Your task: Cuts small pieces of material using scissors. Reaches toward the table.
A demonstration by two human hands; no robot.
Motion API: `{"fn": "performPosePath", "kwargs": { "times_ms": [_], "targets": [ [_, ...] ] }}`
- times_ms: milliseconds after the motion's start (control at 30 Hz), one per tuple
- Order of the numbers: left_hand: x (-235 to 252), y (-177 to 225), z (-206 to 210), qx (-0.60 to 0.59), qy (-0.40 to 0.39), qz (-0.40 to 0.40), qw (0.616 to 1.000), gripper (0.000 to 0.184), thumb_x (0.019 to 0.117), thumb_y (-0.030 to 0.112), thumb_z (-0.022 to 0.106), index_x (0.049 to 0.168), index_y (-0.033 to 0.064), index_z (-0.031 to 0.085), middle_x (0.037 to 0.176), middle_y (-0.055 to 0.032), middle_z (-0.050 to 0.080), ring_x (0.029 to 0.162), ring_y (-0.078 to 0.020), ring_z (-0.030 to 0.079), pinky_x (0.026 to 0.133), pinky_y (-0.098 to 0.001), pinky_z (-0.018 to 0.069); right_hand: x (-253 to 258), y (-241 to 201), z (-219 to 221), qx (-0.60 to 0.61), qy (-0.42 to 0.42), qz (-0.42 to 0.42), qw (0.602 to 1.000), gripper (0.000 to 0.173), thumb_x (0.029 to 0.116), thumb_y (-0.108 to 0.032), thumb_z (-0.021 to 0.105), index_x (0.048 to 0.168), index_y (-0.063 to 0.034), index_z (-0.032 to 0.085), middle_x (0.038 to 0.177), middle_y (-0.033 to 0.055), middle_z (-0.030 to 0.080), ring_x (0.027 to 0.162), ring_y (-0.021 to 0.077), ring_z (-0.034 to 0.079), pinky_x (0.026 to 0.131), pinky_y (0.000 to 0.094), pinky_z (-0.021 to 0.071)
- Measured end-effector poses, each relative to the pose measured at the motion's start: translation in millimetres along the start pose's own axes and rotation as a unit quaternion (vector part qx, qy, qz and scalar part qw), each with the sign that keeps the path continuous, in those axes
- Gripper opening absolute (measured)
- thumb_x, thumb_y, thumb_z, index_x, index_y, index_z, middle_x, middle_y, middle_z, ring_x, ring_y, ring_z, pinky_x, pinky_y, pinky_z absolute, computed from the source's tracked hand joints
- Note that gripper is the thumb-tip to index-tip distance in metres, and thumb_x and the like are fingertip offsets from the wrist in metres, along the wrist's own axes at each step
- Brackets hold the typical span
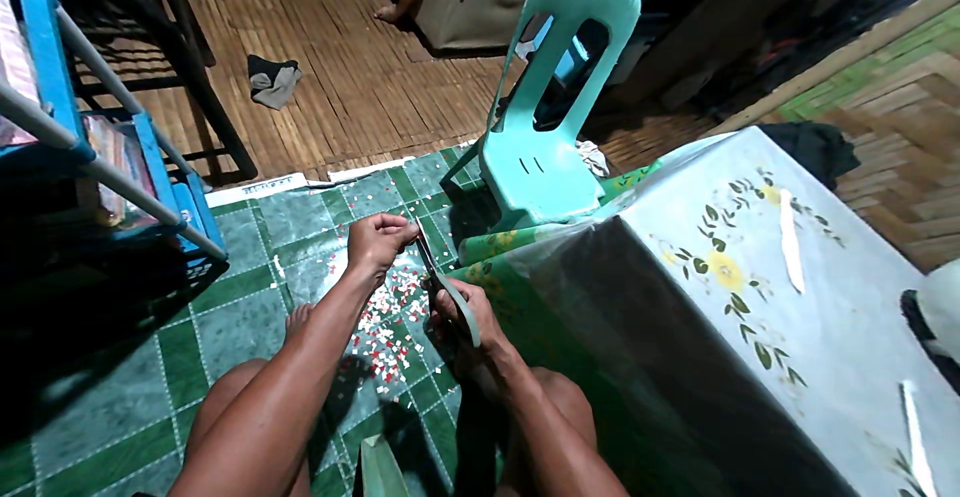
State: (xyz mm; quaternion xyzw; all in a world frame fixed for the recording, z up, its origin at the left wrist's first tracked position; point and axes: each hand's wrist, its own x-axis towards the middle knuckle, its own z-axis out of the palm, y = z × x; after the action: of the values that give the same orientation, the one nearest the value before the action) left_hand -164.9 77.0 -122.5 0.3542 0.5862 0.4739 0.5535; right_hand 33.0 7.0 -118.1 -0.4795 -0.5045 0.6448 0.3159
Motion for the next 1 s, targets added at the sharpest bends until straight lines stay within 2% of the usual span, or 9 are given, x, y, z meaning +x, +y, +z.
{"fn": "performPosePath", "kwargs": {
  "times_ms": [167, 300, 367, 500, 600, 733, 800, 900, 1000],
  "targets": [
    [-10.8, 9.6, -1.8, 0.040, 0.003, 0.005, 0.999, 0.030, 0.0847, 0.013, 0.085, 0.109, 0.0057, 0.069, 0.091, -0.0084, 0.074, 0.072, -0.0179, 0.069, 0.070, -0.0369, 0.0587, 0.9, 1.6, -0.7, 0.020, -0.003, 0.003, 1.000, 0.059, 0.0937, -0.048, 0.070, 0.123, 0.0026, 0.065, 0.070, 0.0053, 0.064, 0.051, 0.0144, 0.061, 0.048, 0.0312, 0.0564],
    [-6.3, 9.4, -4.1, 0.023, -0.008, 0.003, 1.000, 0.027, 0.0871, 0.016, 0.083, 0.108, 0.0059, 0.070, 0.089, -0.0075, 0.075, 0.071, -0.0163, 0.069, 0.069, -0.0350, 0.0587, 1.4, 1.7, 1.3, 0.037, 0.004, 0.007, 0.999, 0.055, 0.0940, -0.044, 0.071, 0.122, 0.0032, 0.065, 0.069, 0.0058, 0.064, 0.051, 0.0144, 0.061, 0.047, 0.0311, 0.0562],
    [0.1, 4.3, -5.6, 0.007, -0.019, 0.006, 1.000, 0.024, 0.0903, 0.021, 0.081, 0.107, 0.0068, 0.071, 0.088, -0.0073, 0.074, 0.070, -0.0154, 0.069, 0.067, -0.0333, 0.0595, 2.0, 2.8, 3.3, 0.038, 0.012, 0.010, 0.999, 0.054, 0.0941, -0.044, 0.071, 0.120, 0.0029, 0.065, 0.068, 0.0062, 0.063, 0.050, 0.0142, 0.060, 0.046, 0.0307, 0.0553],
    [8.2, 0.6, -9.2, 0.016, -0.066, -0.024, 0.997, 0.030, 0.1001, 0.036, 0.068, 0.112, 0.0085, 0.069, 0.089, -0.0071, 0.072, 0.065, -0.0148, 0.067, 0.059, -0.0300, 0.0563, 3.6, 2.1, 3.2, 0.037, 0.040, 0.018, 0.998, 0.051, 0.0955, -0.041, 0.071, 0.120, 0.0031, 0.065, 0.069, 0.0080, 0.063, 0.051, 0.0153, 0.061, 0.047, 0.0317, 0.0562],
    [8.8, 3.2, -10.7, 0.034, -0.102, -0.053, 0.993, 0.025, 0.1019, 0.028, 0.066, 0.113, 0.0062, 0.070, 0.087, -0.0081, 0.072, 0.065, -0.0150, 0.067, 0.058, -0.0288, 0.0555, 3.3, -2.3, 1.9, 0.037, 0.058, 0.021, 0.997, 0.048, 0.0973, -0.037, 0.068, 0.122, 0.0037, 0.064, 0.070, 0.0083, 0.064, 0.052, 0.0155, 0.061, 0.048, 0.0313, 0.0568],
    [11.8, 0.8, -12.4, 0.019, -0.124, -0.059, 0.990, 0.020, 0.0965, 0.007, 0.069, 0.116, 0.0028, 0.069, 0.093, -0.0114, 0.072, 0.073, -0.0165, 0.069, 0.067, -0.0309, 0.0590, 3.4, -2.9, -1.1, 0.046, 0.066, 0.017, 0.997, 0.048, 0.0975, -0.036, 0.069, 0.123, 0.0044, 0.063, 0.069, 0.0088, 0.063, 0.051, 0.0159, 0.060, 0.048, 0.0317, 0.0562],
    [11.7, 0.4, -12.8, 0.005, -0.116, -0.051, 0.992, 0.020, 0.0949, 0.003, 0.069, 0.115, 0.0023, 0.069, 0.093, -0.0117, 0.072, 0.073, -0.0169, 0.070, 0.069, -0.0313, 0.0598, 3.6, -2.4, -1.7, 0.043, 0.066, 0.015, 0.997, 0.048, 0.0977, -0.035, 0.069, 0.123, 0.0046, 0.063, 0.069, 0.0089, 0.063, 0.051, 0.0158, 0.060, 0.048, 0.0318, 0.0565],
    [11.5, 1.8, -12.7, 0.007, -0.085, -0.050, 0.995, 0.018, 0.0957, 0.004, 0.069, 0.114, 0.0038, 0.069, 0.094, -0.0109, 0.072, 0.073, -0.0165, 0.069, 0.066, -0.0315, 0.0592, 3.2, -2.2, -0.8, 0.037, 0.068, 0.015, 0.997, 0.047, 0.0973, -0.034, 0.070, 0.123, 0.0046, 0.064, 0.069, 0.0084, 0.064, 0.051, 0.0150, 0.061, 0.047, 0.0312, 0.0564],
    [11.6, 3.5, -13.2, 0.025, -0.054, -0.061, 0.996, 0.015, 0.1000, 0.014, 0.067, 0.113, 0.0071, 0.069, 0.096, -0.0094, 0.071, 0.071, -0.0166, 0.068, 0.062, -0.0322, 0.0584, 2.2, -4.2, 0.0, 0.033, 0.070, 0.015, 0.997, 0.045, 0.0965, -0.031, 0.071, 0.123, 0.0045, 0.064, 0.070, 0.0079, 0.064, 0.051, 0.0143, 0.061, 0.047, 0.0303, 0.0564]
  ]
}}
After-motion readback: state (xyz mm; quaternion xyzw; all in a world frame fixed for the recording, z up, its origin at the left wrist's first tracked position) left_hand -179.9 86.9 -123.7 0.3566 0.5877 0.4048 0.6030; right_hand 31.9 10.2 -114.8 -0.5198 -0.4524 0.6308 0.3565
